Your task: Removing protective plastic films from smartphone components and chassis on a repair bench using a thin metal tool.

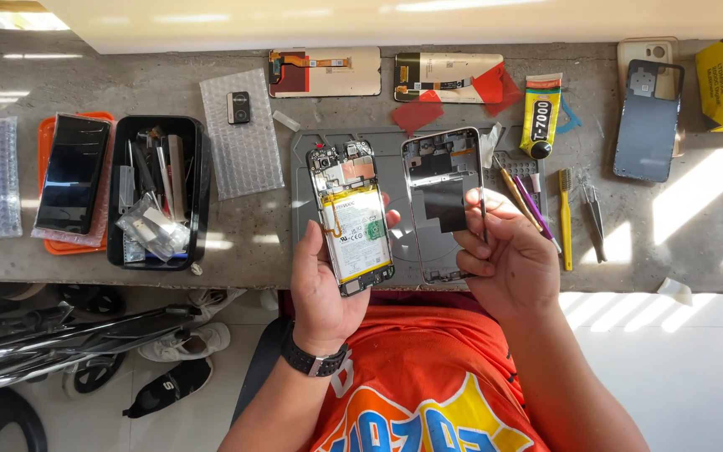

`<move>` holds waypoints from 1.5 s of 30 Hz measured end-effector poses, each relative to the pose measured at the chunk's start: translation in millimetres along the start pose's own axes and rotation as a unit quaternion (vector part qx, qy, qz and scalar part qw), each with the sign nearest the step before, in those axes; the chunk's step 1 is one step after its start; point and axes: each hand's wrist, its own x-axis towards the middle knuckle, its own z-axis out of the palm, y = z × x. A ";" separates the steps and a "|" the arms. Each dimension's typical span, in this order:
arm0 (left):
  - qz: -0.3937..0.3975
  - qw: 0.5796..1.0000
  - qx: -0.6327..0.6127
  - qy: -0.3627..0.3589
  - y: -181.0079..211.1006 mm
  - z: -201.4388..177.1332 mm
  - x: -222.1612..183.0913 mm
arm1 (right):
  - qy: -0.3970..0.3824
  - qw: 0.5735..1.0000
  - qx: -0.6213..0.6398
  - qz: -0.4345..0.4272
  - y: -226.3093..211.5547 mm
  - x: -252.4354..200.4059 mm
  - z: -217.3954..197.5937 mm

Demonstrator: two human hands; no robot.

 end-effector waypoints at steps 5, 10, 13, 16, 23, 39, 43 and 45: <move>0.037 0.997 0.060 -0.012 -12.8 -10.2 2.6 | -0.035 0.974 -0.163 -0.153 22.5 -4.7 2.0; 0.069 0.989 0.112 -0.067 -15.1 0.4 1.3 | -0.073 0.929 -0.299 -0.205 43.5 -19.5 26.5; 0.128 0.965 0.210 -0.088 -12.6 -2.6 2.4 | -0.071 0.923 -0.329 -0.188 49.5 -28.0 43.6; 0.164 0.933 0.304 -0.104 -6.0 -15.5 5.5 | -0.088 0.928 -0.307 -0.191 58.2 -29.0 42.4; 0.200 0.886 0.402 -0.120 9.6 -5.3 8.7 | -0.108 0.933 -0.262 -0.219 56.7 -34.1 48.0; 0.165 0.890 0.410 -0.111 -0.8 7.4 5.6 | -0.124 0.983 -0.078 -0.114 59.6 -25.0 37.3; 0.153 0.902 0.385 -0.122 -1.4 5.5 6.6 | -0.127 0.985 -0.064 -0.102 63.5 -23.1 29.9; 0.157 0.904 0.379 -0.123 -4.9 7.8 5.7 | -0.123 0.985 -0.064 -0.100 64.8 -21.7 27.1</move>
